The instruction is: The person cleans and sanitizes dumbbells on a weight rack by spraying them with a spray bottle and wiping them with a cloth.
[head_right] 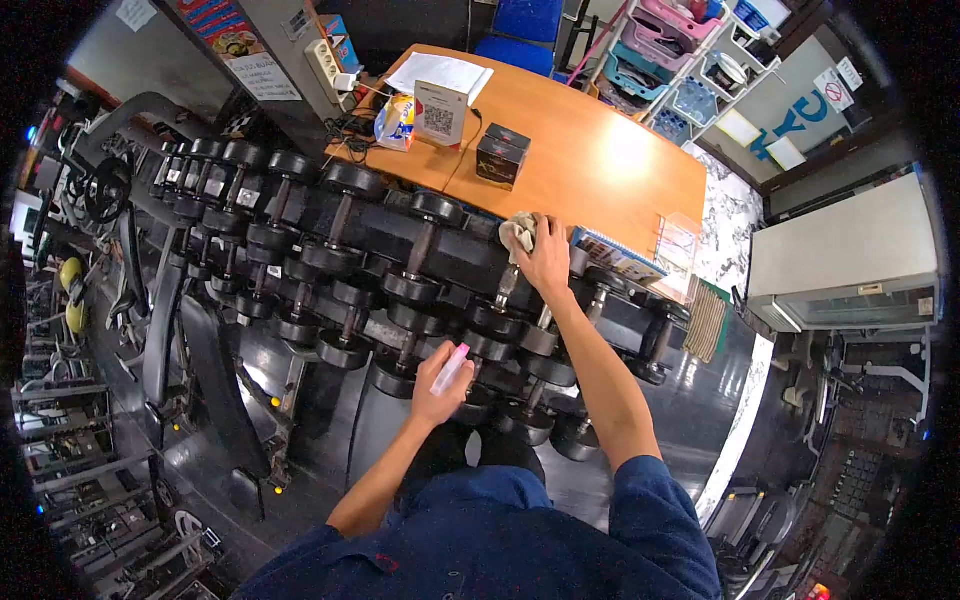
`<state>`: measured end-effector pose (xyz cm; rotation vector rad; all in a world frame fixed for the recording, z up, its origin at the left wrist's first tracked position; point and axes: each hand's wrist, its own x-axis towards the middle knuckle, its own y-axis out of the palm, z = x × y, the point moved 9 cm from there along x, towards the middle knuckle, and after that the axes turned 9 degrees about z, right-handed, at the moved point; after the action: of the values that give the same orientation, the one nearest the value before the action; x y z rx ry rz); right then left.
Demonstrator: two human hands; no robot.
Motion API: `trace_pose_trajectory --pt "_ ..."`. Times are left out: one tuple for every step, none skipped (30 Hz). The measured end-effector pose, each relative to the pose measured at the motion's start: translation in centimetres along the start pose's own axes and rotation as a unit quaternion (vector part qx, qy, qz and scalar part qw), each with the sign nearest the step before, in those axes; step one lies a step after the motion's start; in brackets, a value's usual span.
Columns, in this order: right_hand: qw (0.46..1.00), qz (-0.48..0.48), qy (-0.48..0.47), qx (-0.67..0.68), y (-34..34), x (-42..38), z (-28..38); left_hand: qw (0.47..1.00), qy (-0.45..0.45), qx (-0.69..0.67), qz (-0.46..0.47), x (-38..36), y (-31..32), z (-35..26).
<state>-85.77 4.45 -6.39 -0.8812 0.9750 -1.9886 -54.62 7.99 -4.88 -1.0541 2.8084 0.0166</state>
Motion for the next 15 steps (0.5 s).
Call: trace_pose_trajectory --pt "0.999 0.012 0.003 -0.035 0.7 0.5 0.1 1.0 -0.007 0.004 -0.005 -0.1 0.1 0.6" --pt "0.997 0.024 0.009 -0.071 1.3 0.8 0.5 1.0 -0.017 0.007 -0.007 -0.4 0.1 0.7" --pt "0.992 -0.001 -0.025 -0.123 1.2 1.4 2.0 1.0 -0.027 0.003 -0.008 -0.7 0.3 1.0" --pt "0.984 0.011 -0.061 -0.165 2.3 1.7 2.9 0.999 -0.036 0.0 -0.007 -0.9 0.5 1.2" --pt "0.973 0.02 -0.099 -0.207 3.1 2.2 3.6 0.999 -0.041 -0.004 -0.008 -0.8 0.5 1.5" --pt "0.958 0.026 -0.138 -0.25 3.9 2.9 4.3 0.999 -0.033 0.001 -0.008 -0.6 0.6 1.8" --pt "0.935 0.046 -0.177 -0.303 5.0 2.9 5.1 1.0 -0.028 0.007 -0.007 -0.9 0.6 2.1" --pt "0.931 0.069 -0.16 -0.322 6.1 3.2 4.7 1.0 -0.024 0.012 -0.008 -1.1 0.7 2.4" --pt "0.925 0.092 -0.143 -0.34 7.3 3.4 4.5 1.0 -0.015 0.025 -0.003 -1.2 0.6 2.7" --pt "0.918 0.114 -0.126 -0.358 8.4 3.7 4.4 1.0 -0.02 0.021 -0.008 -1.4 0.7 3.2" --pt "0.904 0.119 -0.116 -0.393 9.2 3.8 4.5 0.999 -0.025 0.017 -0.011 -1.5 0.8 3.2" --pt "0.886 0.127 -0.138 -0.425 10.0 3.6 5.2 0.999 -0.029 0.013 -0.012 -1.6 0.9 3.3" --pt "0.865 0.134 -0.158 -0.457 10.6 3.4 5.8 0.999 -0.036 0.0 -0.012 -1.6 1.0 3.5" --pt "0.843 0.141 -0.177 -0.487 11.2 3.4 6.2 0.999 -0.034 -0.002 -0.009 -1.5 1.3 3.3" --pt "0.821 0.182 -0.218 -0.494 12.3 3.0 6.4 0.999 -0.034 -0.002 -0.004 -1.5 1.6 3.1"
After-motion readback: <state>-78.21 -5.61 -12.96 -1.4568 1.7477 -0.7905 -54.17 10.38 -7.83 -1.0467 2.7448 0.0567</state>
